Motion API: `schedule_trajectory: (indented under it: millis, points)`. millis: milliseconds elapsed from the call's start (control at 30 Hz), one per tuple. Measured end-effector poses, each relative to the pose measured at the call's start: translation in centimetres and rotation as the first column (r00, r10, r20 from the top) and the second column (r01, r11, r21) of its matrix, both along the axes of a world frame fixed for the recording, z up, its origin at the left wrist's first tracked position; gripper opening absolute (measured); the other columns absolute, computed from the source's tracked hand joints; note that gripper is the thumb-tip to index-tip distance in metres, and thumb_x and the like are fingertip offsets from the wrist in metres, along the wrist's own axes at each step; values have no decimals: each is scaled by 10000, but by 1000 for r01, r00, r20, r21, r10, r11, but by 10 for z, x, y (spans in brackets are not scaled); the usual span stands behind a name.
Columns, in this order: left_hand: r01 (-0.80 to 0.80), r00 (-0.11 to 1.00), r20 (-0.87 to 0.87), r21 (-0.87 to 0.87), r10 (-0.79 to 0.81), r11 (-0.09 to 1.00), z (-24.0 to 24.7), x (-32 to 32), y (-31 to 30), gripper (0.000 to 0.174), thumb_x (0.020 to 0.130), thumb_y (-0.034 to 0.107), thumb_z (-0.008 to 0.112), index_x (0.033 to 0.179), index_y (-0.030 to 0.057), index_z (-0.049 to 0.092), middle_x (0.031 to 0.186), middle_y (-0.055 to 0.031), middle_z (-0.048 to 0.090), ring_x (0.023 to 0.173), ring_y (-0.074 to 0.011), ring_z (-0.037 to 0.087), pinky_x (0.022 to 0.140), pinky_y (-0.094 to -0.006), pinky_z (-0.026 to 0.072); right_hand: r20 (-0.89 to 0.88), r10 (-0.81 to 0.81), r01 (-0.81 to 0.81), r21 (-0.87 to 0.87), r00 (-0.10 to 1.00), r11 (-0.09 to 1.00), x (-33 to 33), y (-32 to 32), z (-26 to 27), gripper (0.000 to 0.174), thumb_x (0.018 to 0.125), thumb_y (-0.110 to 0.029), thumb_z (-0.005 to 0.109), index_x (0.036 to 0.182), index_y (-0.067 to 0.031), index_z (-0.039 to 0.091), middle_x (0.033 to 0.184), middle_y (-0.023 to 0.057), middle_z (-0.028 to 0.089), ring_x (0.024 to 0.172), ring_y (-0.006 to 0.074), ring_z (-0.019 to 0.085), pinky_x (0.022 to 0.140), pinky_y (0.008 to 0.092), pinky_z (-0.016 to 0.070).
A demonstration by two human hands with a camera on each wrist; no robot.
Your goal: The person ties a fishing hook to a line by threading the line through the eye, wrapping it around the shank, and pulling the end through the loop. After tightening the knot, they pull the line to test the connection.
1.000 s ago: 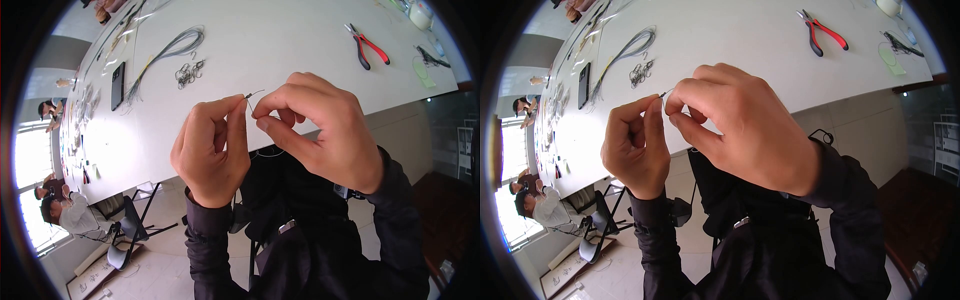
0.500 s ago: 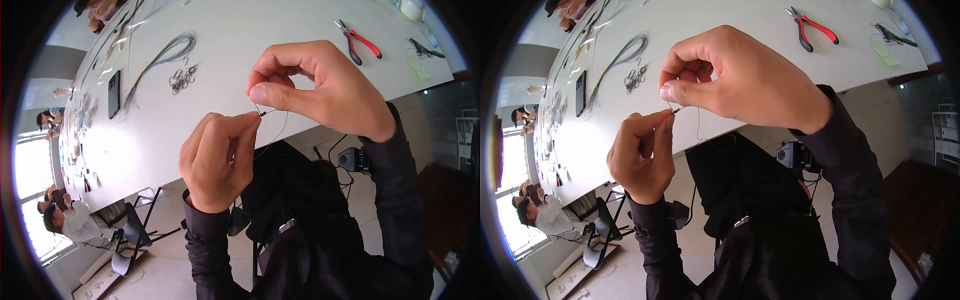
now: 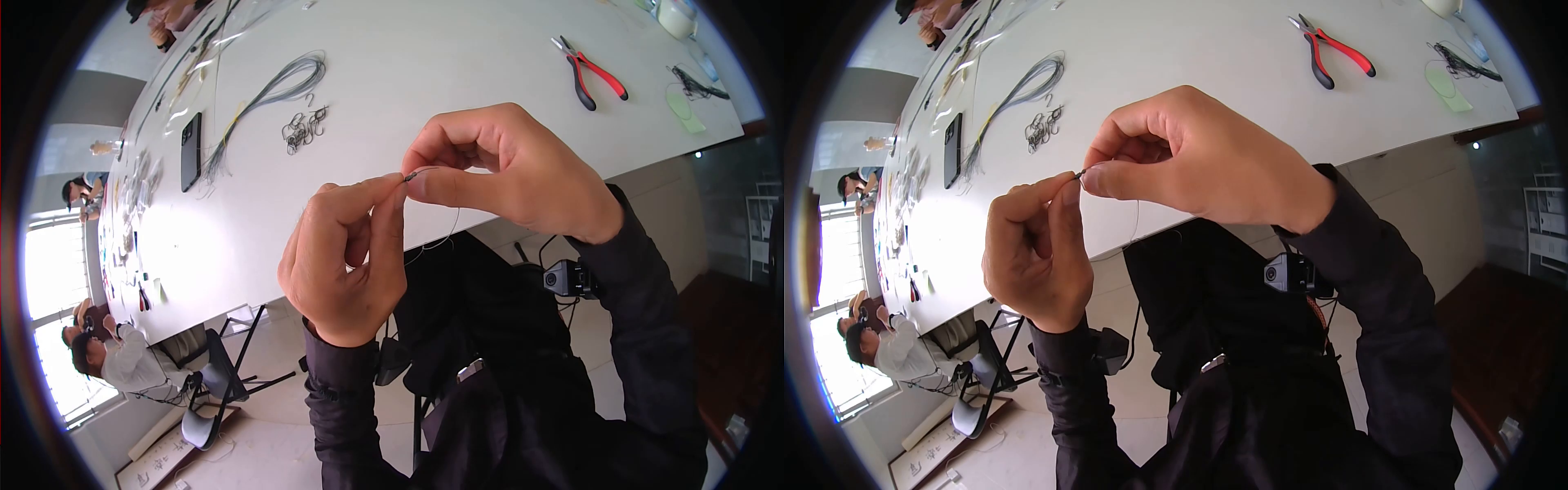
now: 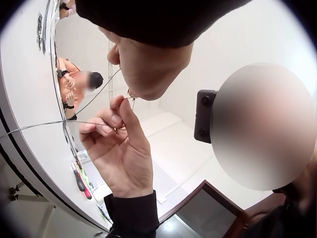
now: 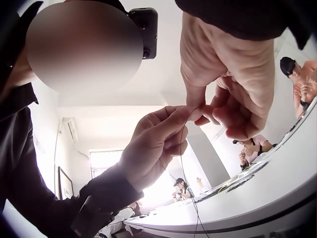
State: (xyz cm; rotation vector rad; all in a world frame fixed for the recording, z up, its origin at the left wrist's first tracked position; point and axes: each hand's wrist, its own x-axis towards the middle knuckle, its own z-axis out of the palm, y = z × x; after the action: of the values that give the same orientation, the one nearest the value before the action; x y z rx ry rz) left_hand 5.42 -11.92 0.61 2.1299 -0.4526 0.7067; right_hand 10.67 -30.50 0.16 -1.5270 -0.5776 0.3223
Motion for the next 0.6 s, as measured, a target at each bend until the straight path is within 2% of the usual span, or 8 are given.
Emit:
schedule_trajectory:
  millis: [67,133,233,333,400,500,600]
  points:
    - [-20,1000,0,5,20,1000,0,0,1,82,883,-82,682,915,-19,640,738,-5,609,595,18,443,531,-130,308,-5,-35,35,-37,999,999,-8,2,5,202,914,-195,717,982,-5,714,771,5,648,703,71,551,684,249,475]
    - [-60,998,18,-38,60,998,-3,4,-1,130,824,-74,732,885,21,669,685,6,591,521,-20,398,482,-179,290,37,-76,79,-85,996,993,-14,3,9,149,897,-145,710,938,-3,701,766,30,641,670,91,541,657,264,462]
    - [-85,996,12,-14,85,996,-4,6,-1,147,799,-73,751,864,33,674,664,3,582,494,-49,396,460,-209,296,271,-149,196,-156,951,968,-23,4,14,87,869,-52,708,944,-19,678,763,18,604,683,107,551,669,264,449]
    - [-68,998,6,70,68,995,-2,7,0,145,799,-82,741,857,24,662,671,-12,578,506,-75,427,463,-224,324,540,-205,342,-165,816,925,-28,6,15,102,827,-2,722,906,-27,662,753,44,585,672,146,553,630,281,443]
    - [-39,999,13,121,38,992,-3,9,2,149,793,-91,736,854,18,654,672,-23,570,512,-98,446,464,-242,343,623,-214,403,-179,752,898,-29,6,18,107,818,9,726,886,-28,653,759,51,586,671,162,557,616,289,443]
    - [15,999,28,182,-21,983,-4,10,3,165,776,-106,733,849,12,643,667,-38,552,521,-137,469,464,-274,360,686,-191,418,-180,702,891,-25,2,23,106,818,5,729,874,-25,644,765,56,587,667,165,557,605,294,441]
    - [68,996,34,233,-79,970,0,8,3,188,757,-118,736,846,10,632,662,-47,539,527,-169,480,464,-295,362,648,-138,340,-198,749,919,-14,-4,28,97,831,-9,726,871,-20,638,769,60,590,663,159,550,609,289,444]
